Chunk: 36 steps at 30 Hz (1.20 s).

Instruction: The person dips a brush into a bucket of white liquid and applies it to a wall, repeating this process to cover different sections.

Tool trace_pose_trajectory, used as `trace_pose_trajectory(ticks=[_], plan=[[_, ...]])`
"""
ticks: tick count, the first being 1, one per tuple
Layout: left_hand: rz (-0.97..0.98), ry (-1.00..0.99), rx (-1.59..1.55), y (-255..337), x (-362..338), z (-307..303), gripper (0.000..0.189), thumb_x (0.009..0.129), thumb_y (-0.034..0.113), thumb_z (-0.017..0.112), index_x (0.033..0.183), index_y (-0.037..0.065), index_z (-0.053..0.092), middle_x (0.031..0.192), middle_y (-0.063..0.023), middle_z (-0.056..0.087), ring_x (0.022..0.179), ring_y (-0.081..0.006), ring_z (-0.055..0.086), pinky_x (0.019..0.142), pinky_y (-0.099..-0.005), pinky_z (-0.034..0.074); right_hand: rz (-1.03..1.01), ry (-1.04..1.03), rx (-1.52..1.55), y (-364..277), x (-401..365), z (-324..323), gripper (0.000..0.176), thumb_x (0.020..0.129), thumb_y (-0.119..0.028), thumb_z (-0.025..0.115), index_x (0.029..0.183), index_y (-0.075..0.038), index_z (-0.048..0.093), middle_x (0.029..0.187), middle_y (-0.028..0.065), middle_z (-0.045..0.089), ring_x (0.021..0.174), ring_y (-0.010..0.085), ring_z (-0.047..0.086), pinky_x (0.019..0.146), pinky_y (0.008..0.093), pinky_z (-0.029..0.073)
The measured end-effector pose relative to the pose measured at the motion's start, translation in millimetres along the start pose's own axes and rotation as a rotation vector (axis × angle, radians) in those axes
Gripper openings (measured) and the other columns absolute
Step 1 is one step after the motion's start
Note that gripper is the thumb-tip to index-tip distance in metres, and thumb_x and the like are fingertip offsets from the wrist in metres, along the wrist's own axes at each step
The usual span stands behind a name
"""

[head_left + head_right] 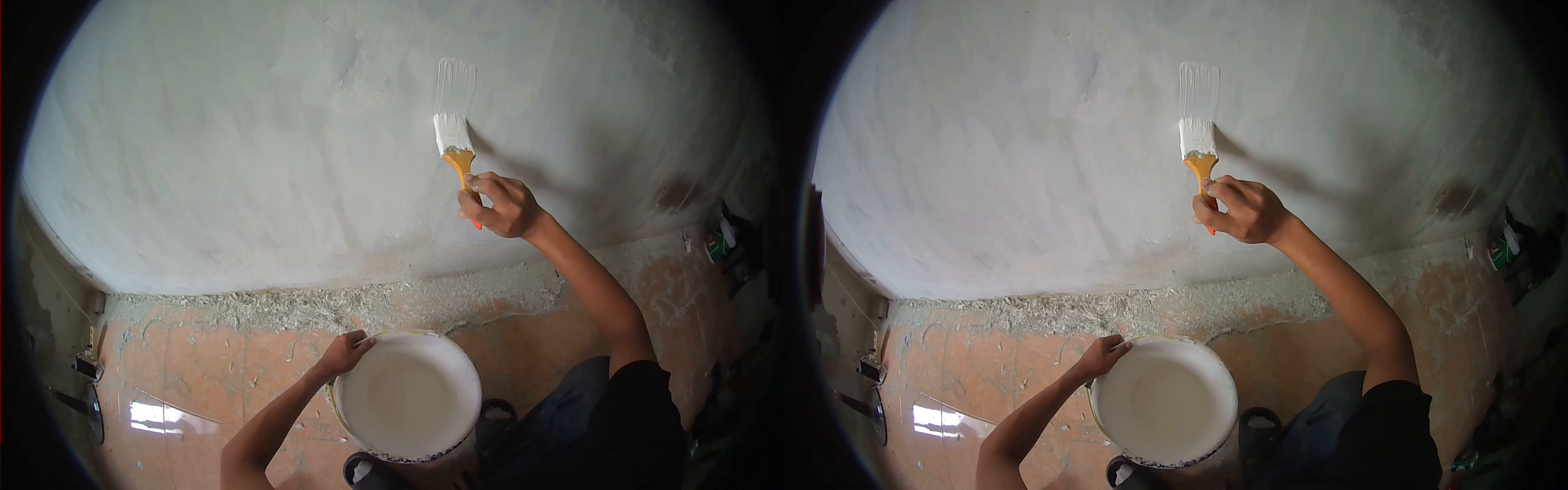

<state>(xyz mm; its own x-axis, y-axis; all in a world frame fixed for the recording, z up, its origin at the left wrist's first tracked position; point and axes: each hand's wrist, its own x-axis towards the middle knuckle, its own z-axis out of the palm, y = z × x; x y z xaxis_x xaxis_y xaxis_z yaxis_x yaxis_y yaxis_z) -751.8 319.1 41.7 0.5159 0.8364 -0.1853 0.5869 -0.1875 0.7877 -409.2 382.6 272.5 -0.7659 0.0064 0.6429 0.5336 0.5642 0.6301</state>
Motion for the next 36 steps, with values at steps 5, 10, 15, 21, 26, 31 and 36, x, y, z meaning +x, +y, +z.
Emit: trace_pose_trajectory(ticks=[5,10,15,21,26,31,36], plan=[[-0.002,0.023,0.032,3.5,-2.2,1.2,0.043,0.093,0.039,0.051,0.081,-0.003,0.055,0.064,-0.0193,0.053,0.057,-0.0259,0.049,0.057,-0.0395,0.041,0.029,-0.081,0.118,-29.7,-25.8,12.8,0.026,0.072,-0.015,0.071,0.093,-0.009,0.056,0.087,0.0066,0.052,0.069,0.0135,0.059,0.052,0.0227,0.054],[-0.008,0.016,0.099,6.5,-4.6,-1.5,0.041,0.093,0.037,0.05,0.082,-0.003,0.052,0.066,-0.0213,0.054,0.056,-0.0331,0.047,0.057,-0.0416,0.04,0.209,-0.301,0.407,-69.8,-62.8,34.0,0.018,0.076,-0.016,0.069,0.083,-0.008,0.056,0.089,0.0067,0.056,0.073,0.0157,0.06,0.055,0.0256,0.054],[-0.084,0.004,0.094,4.2,-31.9,-17.3,0.04,0.095,0.036,0.049,0.083,-0.002,0.051,0.064,-0.0203,0.052,0.056,-0.0254,0.049,0.056,-0.0403,0.04,0.22,-0.403,0.536,-102.0,-109.1,44.5,0.015,0.078,-0.016,0.068,0.082,-0.007,0.057,0.094,0.0059,0.057,0.077,0.0176,0.061,0.058,0.028,0.055],[-0.171,0.101,0.094,-15.4,-57.9,-37.4,0.04,0.096,0.035,0.047,0.078,-0.001,0.044,0.059,-0.0158,0.044,0.055,-0.0188,0.04,0.054,-0.0382,0.038,0.291,-0.444,0.605,-109.7,-105.3,45.8,0.015,0.08,-0.017,0.067,0.089,-0.007,0.058,0.093,0.0052,0.056,0.08,0.019,0.062,0.062,0.0305,0.056],[-0.151,0.116,0.106,-23.6,-60.4,-44.0,0.042,0.096,0.038,0.045,0.078,-0.001,0.043,0.059,-0.0171,0.041,0.056,-0.0212,0.037,0.055,-0.0388,0.037,0.367,-0.472,0.564,-100.1,-99.7,61.0,0.017,0.083,-0.018,0.065,0.094,-0.007,0.058,0.091,0.0054,0.056,0.08,0.02,0.061,0.067,0.0328,0.056],[-0.156,0.14,0.115,-25.9,-60.0,-41.3,0.044,0.094,0.04,0.046,0.079,-0.001,0.045,0.061,-0.0201,0.044,0.055,-0.0283,0.04,0.057,-0.0403,0.038,0.376,-0.436,0.525,-85.7,-86.2,69.9,0.017,0.084,-0.018,0.064,0.095,-0.006,0.058,0.087,0.0052,0.056,0.075,0.0201,0.06,0.065,0.0326,0.055],[-0.159,0.151,0.089,-27.3,-60.2,-40.4,0.044,0.094,0.04,0.047,0.079,-0.001,0.045,0.061,-0.0194,0.045,0.055,-0.026,0.041,0.057,-0.0398,0.038,0.432,-0.36,0.515,-53.3,-46.3,49.2,0.019,0.082,-0.011,0.066,0.098,-0.004,0.06,0.086,0.007,0.058,0.069,0.0212,0.059,0.059,0.0319,0.051]])
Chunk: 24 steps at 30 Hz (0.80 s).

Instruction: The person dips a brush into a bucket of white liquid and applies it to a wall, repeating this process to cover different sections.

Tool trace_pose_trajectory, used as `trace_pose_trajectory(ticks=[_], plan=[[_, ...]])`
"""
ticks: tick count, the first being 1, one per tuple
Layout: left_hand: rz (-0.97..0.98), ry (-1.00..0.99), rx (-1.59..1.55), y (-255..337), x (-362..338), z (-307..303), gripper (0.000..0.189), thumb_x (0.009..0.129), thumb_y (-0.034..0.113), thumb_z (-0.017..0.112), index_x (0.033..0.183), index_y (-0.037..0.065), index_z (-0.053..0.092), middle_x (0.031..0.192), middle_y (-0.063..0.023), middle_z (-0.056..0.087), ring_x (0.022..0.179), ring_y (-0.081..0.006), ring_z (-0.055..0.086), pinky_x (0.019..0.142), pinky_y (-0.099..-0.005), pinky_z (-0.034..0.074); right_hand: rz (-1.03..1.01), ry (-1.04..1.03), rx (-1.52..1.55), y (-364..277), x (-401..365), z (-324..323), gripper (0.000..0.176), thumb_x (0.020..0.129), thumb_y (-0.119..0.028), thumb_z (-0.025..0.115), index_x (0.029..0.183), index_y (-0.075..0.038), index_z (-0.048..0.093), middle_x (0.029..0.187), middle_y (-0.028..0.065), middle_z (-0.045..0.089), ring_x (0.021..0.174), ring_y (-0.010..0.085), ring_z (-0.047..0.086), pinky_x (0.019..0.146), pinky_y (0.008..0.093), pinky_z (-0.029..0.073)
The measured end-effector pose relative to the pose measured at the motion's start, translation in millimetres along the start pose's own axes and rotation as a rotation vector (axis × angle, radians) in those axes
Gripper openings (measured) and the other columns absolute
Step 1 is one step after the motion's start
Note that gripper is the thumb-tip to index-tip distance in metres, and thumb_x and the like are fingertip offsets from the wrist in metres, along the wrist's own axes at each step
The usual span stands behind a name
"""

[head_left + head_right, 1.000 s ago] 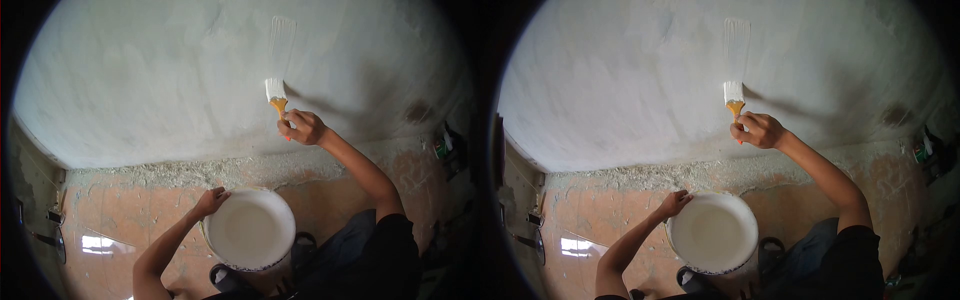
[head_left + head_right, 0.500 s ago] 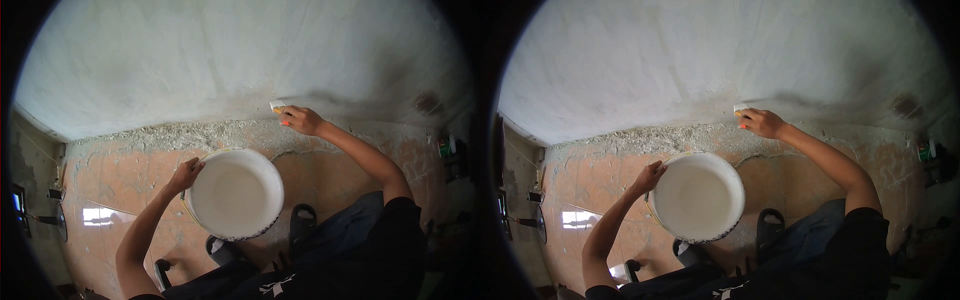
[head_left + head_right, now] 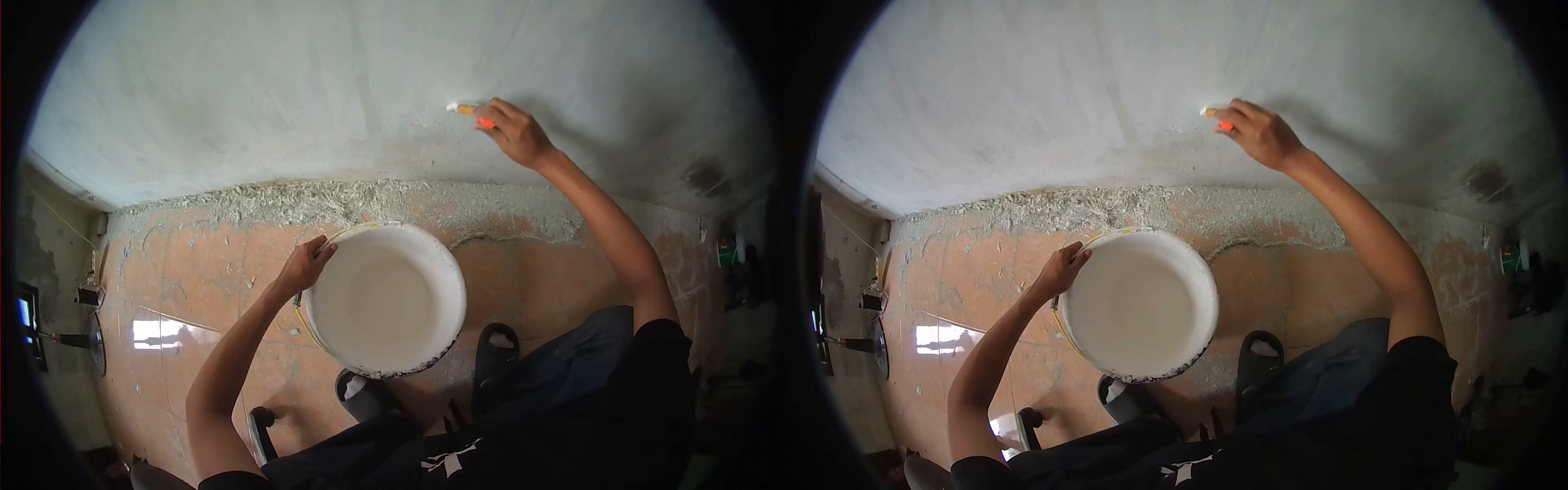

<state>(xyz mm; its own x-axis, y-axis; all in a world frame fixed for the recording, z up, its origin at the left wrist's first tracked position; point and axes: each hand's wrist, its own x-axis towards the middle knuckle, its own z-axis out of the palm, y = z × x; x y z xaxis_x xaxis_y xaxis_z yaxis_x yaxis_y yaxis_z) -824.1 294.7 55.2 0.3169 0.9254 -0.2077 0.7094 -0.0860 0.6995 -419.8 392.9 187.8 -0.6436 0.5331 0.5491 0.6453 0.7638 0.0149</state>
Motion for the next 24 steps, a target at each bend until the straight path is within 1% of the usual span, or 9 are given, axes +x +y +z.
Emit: trace_pose_trajectory(ticks=[3,6,10,12,14,15,17,20,24], plan=[[-0.007,-0.004,-0.002,-1.2,0.8,1.2,0.044,0.094,0.04,0.047,0.08,-0.001,0.046,0.061,-0.0191,0.045,0.055,-0.0252,0.041,0.057,-0.0397,0.038,-0.014,0.106,-0.044,-0.2,15.8,-26.8,0.021,0.081,-0.009,0.067,0.099,-0.002,0.059,0.082,0.0081,0.058,0.067,0.0214,0.059,0.057,0.0305,0.049],[-0.009,-0.004,-0.002,-1.7,1.0,1.2,0.044,0.094,0.04,0.047,0.08,-0.001,0.046,0.061,-0.019,0.045,0.055,-0.0251,0.041,0.057,-0.0397,0.038,-0.184,0.261,-0.115,-2.3,23.5,-44.3,0.024,0.078,-0.008,0.07,0.099,-0.003,0.059,0.082,0.01,0.058,0.068,0.0231,0.061,0.057,0.0304,0.05],[-0.008,-0.001,0.006,-1.2,0.9,1.1,0.044,0.094,0.04,0.047,0.08,-0.001,0.046,0.06,-0.0189,0.045,0.055,-0.025,0.041,0.056,-0.0398,0.037,-0.356,0.282,-0.219,-10.8,17.9,-37.5,0.025,0.077,-0.011,0.071,0.098,-0.005,0.059,0.084,0.0088,0.058,0.07,0.0212,0.062,0.055,0.0301,0.051],[-0.005,0.0,0.005,-1.7,1.0,1.0,0.044,0.094,0.04,0.047,0.079,-0.001,0.046,0.06,-0.0188,0.044,0.055,-0.0249,0.041,0.056,-0.0399,0.037,-0.48,0.129,-0.36,-10.5,1.4,-17.2,0.024,0.075,-0.014,0.07,0.096,-0.007,0.059,0.082,0.0074,0.056,0.07,0.0187,0.061,0.053,0.029,0.051],[-0.002,0.001,0.005,-1.9,0.1,0.9,0.044,0.094,0.04,0.047,0.079,-0.001,0.046,0.06,-0.0187,0.044,0.055,-0.0248,0.04,0.056,-0.04,0.037,-0.471,-0.055,-0.287,-12.0,-28.2,17.6,0.022,0.074,-0.016,0.069,0.092,-0.009,0.059,0.079,0.0061,0.053,0.07,0.0163,0.06,0.052,0.0282,0.051],[0.0,0.001,0.001,-0.8,-0.1,0.3,0.044,0.094,0.04,0.047,0.079,-0.002,0.046,0.06,-0.0187,0.044,0.054,-0.0248,0.04,0.056,-0.0399,0.037,-0.471,-0.055,-0.286,-13.2,-37.5,29.4,0.022,0.074,-0.016,0.069,0.092,-0.009,0.059,0.079,0.0061,0.053,0.07,0.0163,0.06,0.052,0.0282,0.051],[0.005,0.001,-0.004,0.5,0.8,1.0,0.044,0.094,0.04,0.047,0.08,-0.002,0.046,0.06,-0.0188,0.044,0.054,-0.0247,0.04,0.056,-0.0399,0.037,-0.439,-0.211,-0.168,-14.5,-50.1,45.5,0.015,0.075,-0.015,0.066,0.086,-0.01,0.058,0.081,0.0034,0.055,0.071,0.0145,0.058,0.053,0.0243,0.053],[-0.015,0.003,-0.006,-1.7,0.9,1.7,0.044,0.094,0.039,0.047,0.08,-0.002,0.047,0.06,-0.0191,0.045,0.054,-0.0244,0.04,0.056,-0.0394,0.038,-0.315,-0.193,-0.078,-14.2,-56.4,61.2,0.015,0.078,-0.017,0.066,0.088,-0.009,0.058,0.087,0.0061,0.059,0.077,0.0164,0.06,0.054,0.0263,0.055],[-0.004,0.003,-0.017,-3.0,1.4,2.1,0.043,0.094,0.039,0.048,0.081,-0.002,0.047,0.061,-0.0193,0.046,0.055,-0.024,0.039,0.056,-0.0388,0.038,-0.271,-0.17,-0.061,-6.4,-32.0,61.2,0.014,0.08,-0.017,0.065,0.089,-0.008,0.058,0.092,0.0075,0.06,0.081,0.0186,0.062,0.058,0.0282,0.057]])
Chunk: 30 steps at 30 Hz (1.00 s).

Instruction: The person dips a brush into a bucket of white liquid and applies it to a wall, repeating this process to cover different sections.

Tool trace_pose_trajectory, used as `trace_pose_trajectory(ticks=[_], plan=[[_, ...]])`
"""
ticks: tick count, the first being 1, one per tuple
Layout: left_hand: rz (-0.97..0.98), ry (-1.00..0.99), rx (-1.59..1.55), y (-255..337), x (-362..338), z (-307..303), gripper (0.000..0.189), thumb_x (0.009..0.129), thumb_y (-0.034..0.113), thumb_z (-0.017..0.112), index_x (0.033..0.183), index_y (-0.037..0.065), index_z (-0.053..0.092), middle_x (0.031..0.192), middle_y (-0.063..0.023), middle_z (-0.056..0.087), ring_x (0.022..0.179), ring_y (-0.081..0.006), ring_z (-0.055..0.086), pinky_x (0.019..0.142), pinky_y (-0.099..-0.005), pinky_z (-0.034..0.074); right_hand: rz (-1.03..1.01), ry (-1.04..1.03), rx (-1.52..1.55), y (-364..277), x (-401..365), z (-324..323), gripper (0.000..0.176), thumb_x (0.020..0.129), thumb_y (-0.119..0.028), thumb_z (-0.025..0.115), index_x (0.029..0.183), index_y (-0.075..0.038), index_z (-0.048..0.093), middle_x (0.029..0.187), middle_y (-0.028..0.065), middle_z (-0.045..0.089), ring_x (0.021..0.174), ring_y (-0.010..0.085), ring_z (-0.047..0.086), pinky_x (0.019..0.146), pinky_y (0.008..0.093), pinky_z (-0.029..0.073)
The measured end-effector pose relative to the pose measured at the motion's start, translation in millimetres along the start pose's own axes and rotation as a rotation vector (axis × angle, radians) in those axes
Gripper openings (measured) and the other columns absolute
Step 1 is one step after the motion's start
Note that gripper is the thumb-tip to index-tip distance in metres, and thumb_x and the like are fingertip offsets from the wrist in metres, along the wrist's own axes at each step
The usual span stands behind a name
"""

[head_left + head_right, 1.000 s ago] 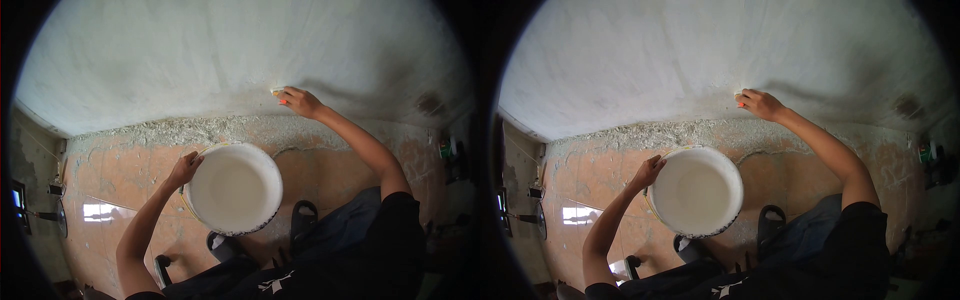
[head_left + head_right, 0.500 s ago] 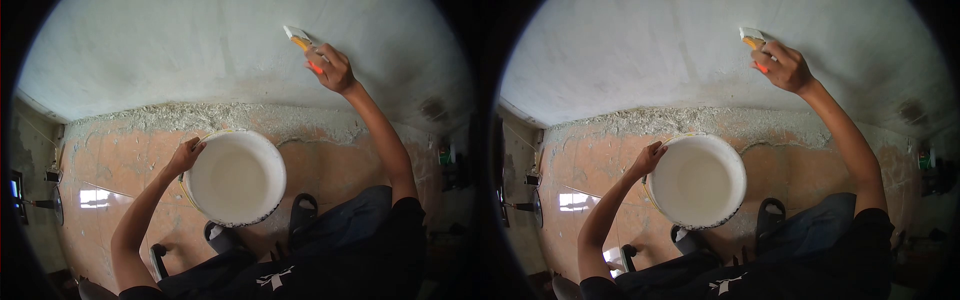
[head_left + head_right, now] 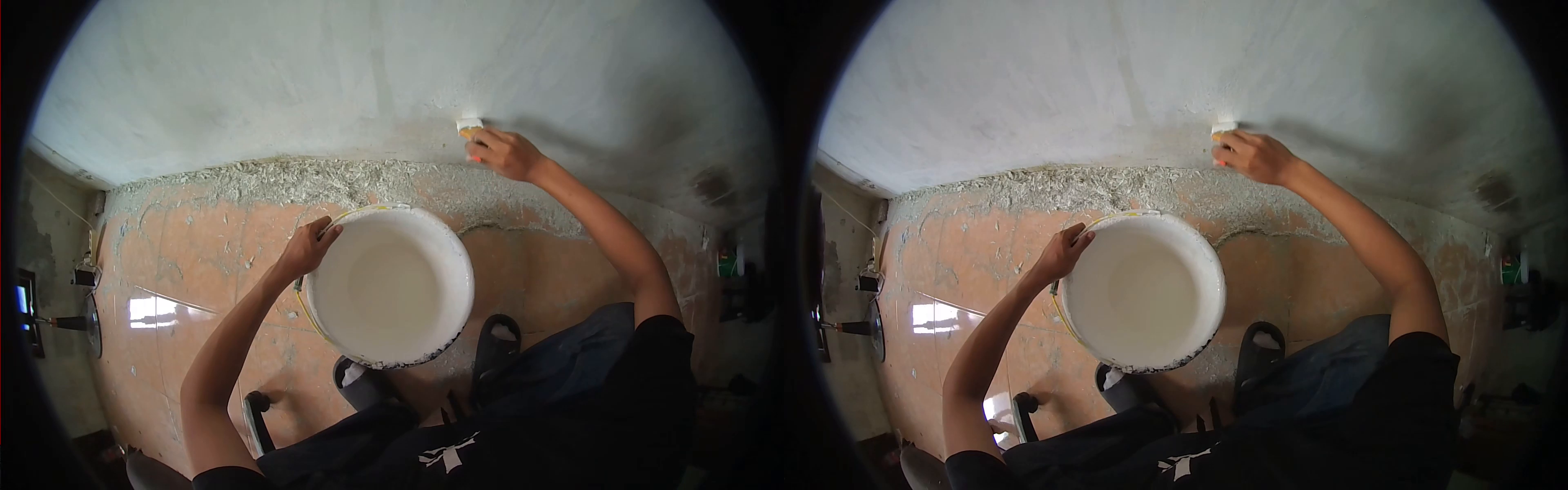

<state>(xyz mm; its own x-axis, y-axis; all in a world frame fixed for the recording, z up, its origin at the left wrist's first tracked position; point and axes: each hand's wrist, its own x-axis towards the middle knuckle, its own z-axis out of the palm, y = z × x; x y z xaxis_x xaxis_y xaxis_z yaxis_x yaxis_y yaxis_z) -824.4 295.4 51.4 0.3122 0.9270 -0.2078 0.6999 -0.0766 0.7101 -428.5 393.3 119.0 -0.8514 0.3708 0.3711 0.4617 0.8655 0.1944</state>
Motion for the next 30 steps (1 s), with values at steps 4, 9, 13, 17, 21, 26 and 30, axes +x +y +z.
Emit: trace_pose_trajectory(ticks=[4,9,13,17,21,26,30], plan=[[0.011,0.009,-0.024,2.0,-0.3,-0.3,0.043,0.094,0.039,0.048,0.08,-0.002,0.047,0.061,-0.0201,0.046,0.055,-0.0238,0.039,0.056,-0.0388,0.038,0.006,0.176,-0.064,6.9,39.3,-41.8,0.018,0.078,-0.015,0.069,0.089,-0.007,0.057,0.088,0.006,0.059,0.08,0.0189,0.062,0.06,0.0287,0.056],[0.015,0.006,-0.015,-4.0,1.8,0.6,0.044,0.094,0.04,0.048,0.079,-0.002,0.047,0.061,-0.0206,0.045,0.054,-0.0252,0.038,0.056,-0.0392,0.038,-0.073,0.394,-0.129,9.5,63.1,-78.6,0.029,0.074,-0.009,0.073,0.098,-0.005,0.057,0.081,0.0086,0.056,0.068,0.0224,0.062,0.055,0.0299,0.053],[0.029,0.012,0.003,-4.7,2.1,1.1,0.045,0.094,0.04,0.048,0.079,-0.002,0.047,0.06,-0.0209,0.045,0.053,-0.0277,0.04,0.055,-0.0395,0.038,-0.204,0.353,-0.256,4.3,52.3,-58.7,0.029,0.073,-0.01,0.072,0.098,-0.006,0.058,0.081,0.0087,0.055,0.07,0.0203,0.061,0.054,0.0283,0.053],[0.032,0.018,-0.007,-3.2,1.1,0.3,0.045,0.094,0.04,0.048,0.079,-0.002,0.048,0.061,-0.0212,0.046,0.053,-0.0285,0.042,0.055,-0.0398,0.038,-0.264,0.104,-0.213,-10.4,24.6,-12.1,0.02,0.074,-0.013,0.067,0.091,-0.008,0.058,0.08,0.007,0.054,0.072,0.0181,0.06,0.051,0.0263,0.052],[0.026,0.011,-0.013,-2.0,1.2,0.2,0.044,0.093,0.039,0.049,0.079,-0.002,0.048,0.061,-0.0212,0.048,0.053,-0.0281,0.045,0.056,-0.0397,0.039,-0.166,-0.058,-0.032,-19.5,5.6,26.4,0.009,0.078,-0.013,0.062,0.084,-0.01,0.057,0.082,0.0054,0.054,0.073,0.0152,0.059,0.05,0.0258,0.053],[0.016,0.007,-0.061,-3.0,1.0,0.9,0.044,0.094,0.039,0.049,0.08,-0.003,0.049,0.061,-0.0205,0.05,0.053,-0.0252,0.045,0.056,-0.0392,0.039,-0.097,-0.076,0.004,-10.7,14.2,29.9,0.01,0.082,-0.016,0.062,0.088,-0.009,0.057,0.091,0.0074,0.057,0.076,0.0173,0.061,0.053,0.0277,0.054],[0.02,0.001,-0.047,-2.5,1.2,0.8,0.044,0.094,0.039,0.049,0.08,-0.003,0.049,0.061,-0.0194,0.05,0.053,-0.023,0.044,0.056,-0.0387,0.039,-0.088,0.122,-0.069,4.8,49.3,-14.0,0.017,0.08,-0.017,0.066,0.089,-0.007,0.056,0.091,0.0072,0.059,0.077,0.0181,0.062,0.055,0.0279,0.054]])
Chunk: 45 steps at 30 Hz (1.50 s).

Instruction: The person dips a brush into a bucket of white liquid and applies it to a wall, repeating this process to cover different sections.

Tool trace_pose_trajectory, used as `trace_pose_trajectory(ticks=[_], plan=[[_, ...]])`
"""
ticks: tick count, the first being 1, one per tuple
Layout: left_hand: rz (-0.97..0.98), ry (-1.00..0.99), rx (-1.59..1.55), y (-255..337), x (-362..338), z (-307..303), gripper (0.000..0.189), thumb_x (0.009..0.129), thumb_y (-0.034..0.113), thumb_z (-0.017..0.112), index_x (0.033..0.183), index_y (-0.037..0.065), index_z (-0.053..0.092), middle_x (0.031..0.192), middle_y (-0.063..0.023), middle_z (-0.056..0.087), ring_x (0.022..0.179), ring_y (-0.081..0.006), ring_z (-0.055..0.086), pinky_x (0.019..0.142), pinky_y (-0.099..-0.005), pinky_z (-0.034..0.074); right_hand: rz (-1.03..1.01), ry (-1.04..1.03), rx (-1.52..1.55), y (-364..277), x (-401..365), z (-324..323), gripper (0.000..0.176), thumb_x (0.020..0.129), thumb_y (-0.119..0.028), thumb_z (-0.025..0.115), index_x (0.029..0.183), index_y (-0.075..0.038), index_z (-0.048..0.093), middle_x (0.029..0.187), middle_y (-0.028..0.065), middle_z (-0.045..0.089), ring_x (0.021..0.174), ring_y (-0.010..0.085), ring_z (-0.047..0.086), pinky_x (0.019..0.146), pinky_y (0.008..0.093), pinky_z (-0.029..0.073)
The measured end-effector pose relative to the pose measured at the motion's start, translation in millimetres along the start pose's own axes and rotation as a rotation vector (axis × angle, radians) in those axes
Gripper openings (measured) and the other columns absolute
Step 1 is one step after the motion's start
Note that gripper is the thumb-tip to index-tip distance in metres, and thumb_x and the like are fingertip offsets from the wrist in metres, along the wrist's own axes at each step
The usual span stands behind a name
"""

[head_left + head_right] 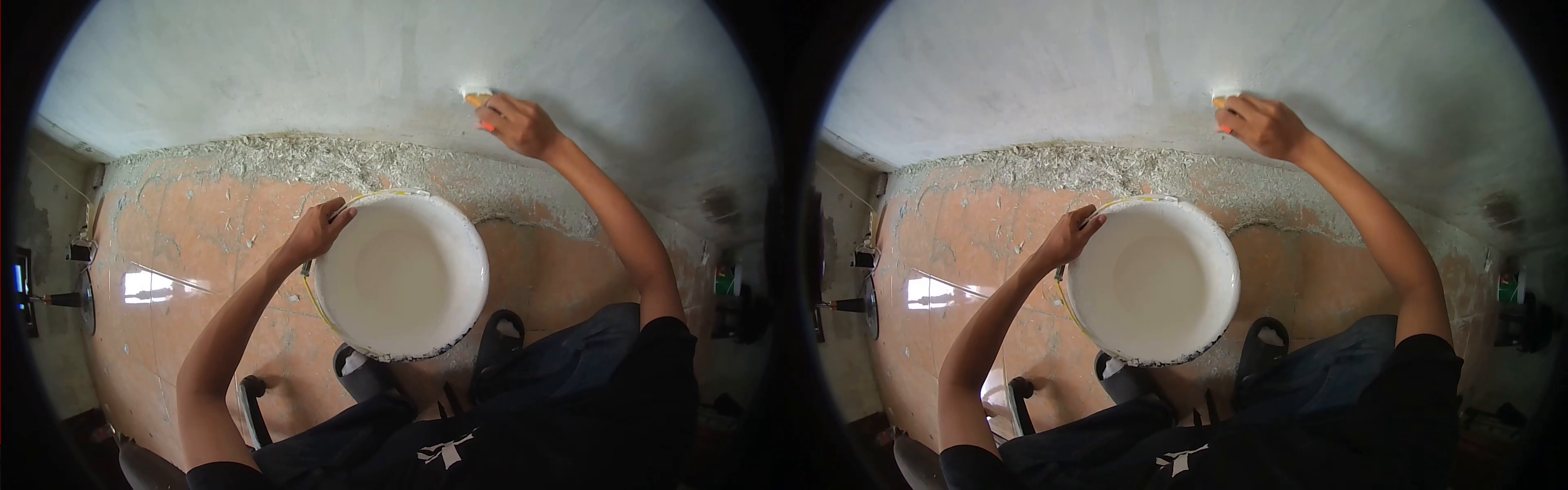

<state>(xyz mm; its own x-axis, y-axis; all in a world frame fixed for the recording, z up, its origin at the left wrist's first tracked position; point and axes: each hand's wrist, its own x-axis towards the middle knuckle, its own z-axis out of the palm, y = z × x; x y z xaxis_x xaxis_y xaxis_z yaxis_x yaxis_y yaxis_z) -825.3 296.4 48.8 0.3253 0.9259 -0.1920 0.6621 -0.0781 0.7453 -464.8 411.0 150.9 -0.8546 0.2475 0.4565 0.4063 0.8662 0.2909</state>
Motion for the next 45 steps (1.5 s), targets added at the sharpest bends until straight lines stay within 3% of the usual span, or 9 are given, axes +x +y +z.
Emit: trace_pose_trajectory(ticks=[8,17,19,25,28,31,35,37,45], plan=[[0.001,-0.012,-0.029,-2.0,1.4,-0.4,0.044,0.094,0.039,0.048,0.08,-0.003,0.05,0.061,-0.0188,0.051,0.054,-0.0223,0.045,0.056,-0.0384,0.039,-0.067,0.34,-0.076,16.7,35.8,-54.0,0.028,0.078,-0.011,0.071,0.101,-0.005,0.056,0.086,0.0116,0.061,0.071,0.0238,0.063,0.054,0.0299,0.052],[-0.02,-0.016,-0.021,1.6,1.0,-1.5,0.044,0.094,0.04,0.048,0.082,-0.002,0.052,0.063,-0.0193,0.053,0.055,-0.0251,0.048,0.058,-0.0392,0.041,-0.229,-0.127,-0.069,-21.8,-23.2,15.9,0.017,0.077,-0.009,0.067,0.091,-0.008,0.058,0.078,0.0058,0.052,0.066,0.0173,0.058,0.049,0.0277,0.049],[-0.023,-0.023,-0.038,2.8,-0.3,-1.9,0.043,0.095,0.038,0.047,0.078,-0.002,0.047,0.06,-0.0097,0.044,0.059,-0.0129,0.038,0.055,-0.0344,0.037,-0.005,-0.037,0.115,-25.6,-31.0,25.5,0.01,0.082,-0.013,0.063,0.089,-0.008,0.058,0.079,0.0042,0.052,0.065,0.0163,0.056,0.051,0.0281,0.05],[-0.042,-0.03,-0.053,0.7,0.2,-0.7,0.043,0.096,0.039,0.046,0.079,-0.001,0.048,0.061,-0.0086,0.044,0.06,-0.0129,0.038,0.056,-0.0337,0.037,0.577,-0.254,0.418,-24.6,-56.8,46.3,0.014,0.088,-0.013,0.059,0.097,-0.002,0.059,0.082,0.0085,0.052,0.067,0.0238,0.055,0.06,0.0328,0.045],[-0.031,-0.036,-0.076,-2.2,0.8,-0.8,0.044,0.096,0.039,0.047,0.079,-0.001,0.049,0.061,-0.0086,0.045,0.059,-0.0132,0.039,0.056,-0.0335,0.037,0.644,-0.256,0.496,-19.3,-60.1,65.3,0.016,0.09,-0.013,0.058,0.099,-0.001,0.058,0.085,0.0099,0.054,0.068,0.0249,0.056,0.062,0.0322,0.045],[-0.019,-0.025,-0.077,-1.5,1.4,-1.1,0.045,0.094,0.041,0.047,0.082,-0.003,0.055,0.063,-0.0189,0.054,0.057,-0.0259,0.052,0.058,-0.0399,0.041,0.632,-0.233,0.464,-17.0,-59.3,74.7,0.017,0.09,-0.014,0.058,0.101,-0.001,0.058,0.088,0.0102,0.056,0.07,0.0257,0.057,0.063,0.033,0.046],[-0.043,-0.032,-0.099,-0.6,0.0,-2.1,0.045,0.094,0.04,0.047,0.083,-0.003,0.056,0.063,-0.0183,0.055,0.057,-0.0256,0.052,0.059,-0.0394,0.042,0.563,-0.1,0.355,-12.1,-48.0,70.5,0.018,0.089,-0.017,0.059,0.102,-0.004,0.059,0.086,0.0075,0.057,0.065,0.0221,0.057,0.059,0.0336,0.046],[-0.03,-0.035,-0.132,-2.5,0.8,-0.7,0.045,0.095,0.041,0.047,0.081,-0.002,0.053,0.061,-0.0087,0.047,0.058,-0.0134,0.042,0.055,-0.0328,0.038,0.42,0.054,0.266,-8.7,-34.5,53.0,0.018,0.087,-0.014,0.062,0.1,-0.003,0.059,0.083,0.0086,0.058,0.063,0.0221,0.058,0.056,0.0329,0.047],[-0.015,-0.066,-0.125,-3.7,5.6,-1.8,0.046,0.095,0.043,0.047,0.083,-0.001,0.055,0.062,-0.0084,0.049,0.058,-0.0136,0.044,0.055,-0.0327,0.039,0.182,0.312,0.09,7.8,12.8,-18.0,0.015,0.085,-0.009,0.064,0.098,-0.003,0.058,0.078,0.0098,0.061,0.063,0.0201,0.061,0.051,0.0279,0.048]])
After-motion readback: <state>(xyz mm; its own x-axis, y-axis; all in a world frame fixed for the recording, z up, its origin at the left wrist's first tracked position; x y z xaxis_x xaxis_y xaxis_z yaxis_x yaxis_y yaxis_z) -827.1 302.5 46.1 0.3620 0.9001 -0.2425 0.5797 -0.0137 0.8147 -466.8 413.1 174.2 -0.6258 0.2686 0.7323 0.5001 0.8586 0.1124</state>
